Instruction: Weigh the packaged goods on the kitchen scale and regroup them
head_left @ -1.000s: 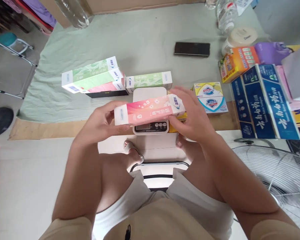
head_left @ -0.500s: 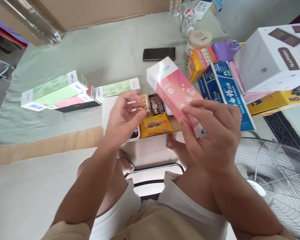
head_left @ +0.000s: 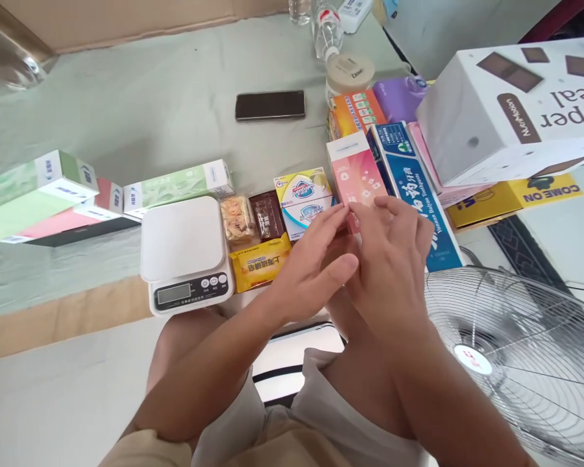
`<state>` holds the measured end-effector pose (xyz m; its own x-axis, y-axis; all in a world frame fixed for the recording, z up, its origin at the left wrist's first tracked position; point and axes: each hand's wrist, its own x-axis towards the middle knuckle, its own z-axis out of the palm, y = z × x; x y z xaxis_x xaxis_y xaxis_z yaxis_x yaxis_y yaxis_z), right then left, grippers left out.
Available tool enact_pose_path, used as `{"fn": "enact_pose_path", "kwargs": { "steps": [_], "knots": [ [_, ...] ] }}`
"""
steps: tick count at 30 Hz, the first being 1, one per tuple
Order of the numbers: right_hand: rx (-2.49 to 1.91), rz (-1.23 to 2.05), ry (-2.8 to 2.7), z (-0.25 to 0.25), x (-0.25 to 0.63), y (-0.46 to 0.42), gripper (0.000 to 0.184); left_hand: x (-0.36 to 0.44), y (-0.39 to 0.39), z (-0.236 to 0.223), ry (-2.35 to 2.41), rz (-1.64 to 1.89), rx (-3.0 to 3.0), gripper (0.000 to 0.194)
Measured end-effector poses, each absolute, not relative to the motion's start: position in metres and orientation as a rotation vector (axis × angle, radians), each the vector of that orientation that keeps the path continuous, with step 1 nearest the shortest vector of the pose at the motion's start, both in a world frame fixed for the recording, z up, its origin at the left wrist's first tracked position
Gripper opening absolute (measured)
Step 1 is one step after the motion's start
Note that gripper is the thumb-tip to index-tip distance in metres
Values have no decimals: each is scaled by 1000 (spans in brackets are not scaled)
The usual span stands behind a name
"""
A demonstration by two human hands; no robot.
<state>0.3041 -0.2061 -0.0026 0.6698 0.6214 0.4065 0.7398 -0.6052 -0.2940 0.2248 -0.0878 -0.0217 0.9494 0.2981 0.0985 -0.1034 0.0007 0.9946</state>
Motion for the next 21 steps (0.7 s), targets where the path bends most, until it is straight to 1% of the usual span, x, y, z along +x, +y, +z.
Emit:
{"fn": "enact_pose_path", "kwargs": {
  "steps": [4, 6, 8, 12, 14, 17, 19, 21],
  "knots": [
    [-2496, -325, -1021, -8, 305, -203, 43, 226, -93, -18, 160, 175, 1401, 92],
    [-2511, -288, -1036, -11, 304, -202, 43, 225, -94, -15, 183, 155, 1394, 95],
    [-2501, -253, -1098, -12, 300, -201, 48, 224, -93, -13, 191, 153, 1438, 93],
    [-2439, -251, -1248, -14, 289, -200, 63, 221, -88, -14, 205, 176, 1534, 83],
    [-2430, -231, -1303, -15, 286, -200, 66, 218, -86, -18, 231, 188, 1547, 82],
    [-2397, -115, -1357, -12, 284, -200, 63, 211, -82, -22, 254, 206, 1529, 78],
    [-2300, -47, -1361, -8, 285, -199, 53, 206, -78, -20, 244, 278, 1523, 71],
    [-2158, -26, -1356, -2, 284, -197, 42, 199, -71, -17, 237, 411, 1571, 59]
  ]
}}
